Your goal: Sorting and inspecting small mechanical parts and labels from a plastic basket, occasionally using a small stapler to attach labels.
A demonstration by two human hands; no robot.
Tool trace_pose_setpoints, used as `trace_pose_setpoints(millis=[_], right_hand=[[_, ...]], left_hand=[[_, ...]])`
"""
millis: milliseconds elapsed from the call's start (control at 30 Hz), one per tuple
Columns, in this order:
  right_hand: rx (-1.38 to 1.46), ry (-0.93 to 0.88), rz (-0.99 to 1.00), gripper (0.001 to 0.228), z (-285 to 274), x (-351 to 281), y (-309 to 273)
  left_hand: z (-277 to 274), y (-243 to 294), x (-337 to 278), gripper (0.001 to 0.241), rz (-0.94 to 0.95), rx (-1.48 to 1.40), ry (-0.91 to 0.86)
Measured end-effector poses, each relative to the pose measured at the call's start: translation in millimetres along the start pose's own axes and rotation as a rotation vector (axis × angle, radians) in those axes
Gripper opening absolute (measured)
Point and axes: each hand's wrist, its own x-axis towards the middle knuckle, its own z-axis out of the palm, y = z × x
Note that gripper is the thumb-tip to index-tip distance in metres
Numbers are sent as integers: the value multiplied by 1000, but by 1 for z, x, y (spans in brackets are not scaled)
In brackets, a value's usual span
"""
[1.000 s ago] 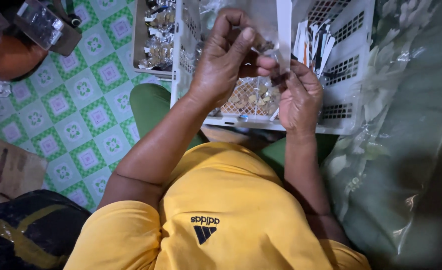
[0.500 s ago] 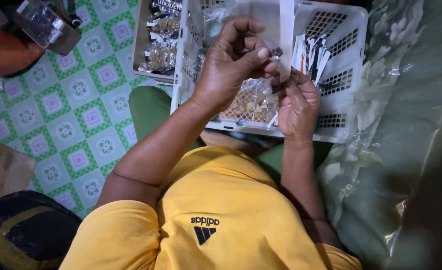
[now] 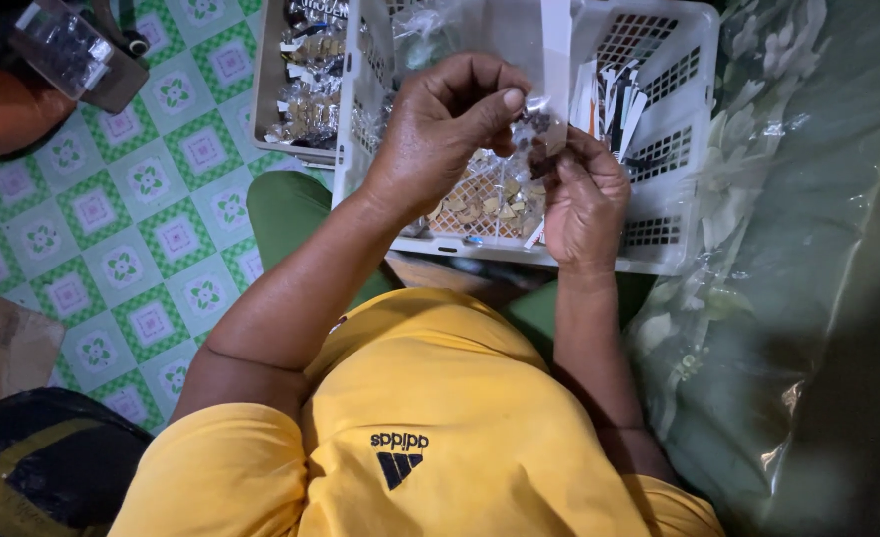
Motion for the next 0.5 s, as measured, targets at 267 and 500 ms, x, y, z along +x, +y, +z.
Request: trace_pose_setpoints(millis=[267, 500], right_hand=[[-69, 31, -36, 35, 11, -5, -7], [-142, 36, -203, 23, 14, -7, -9]], left_hand=[[4, 3, -1, 9, 5, 50, -3], [15, -6, -6, 7, -15, 138, -47]])
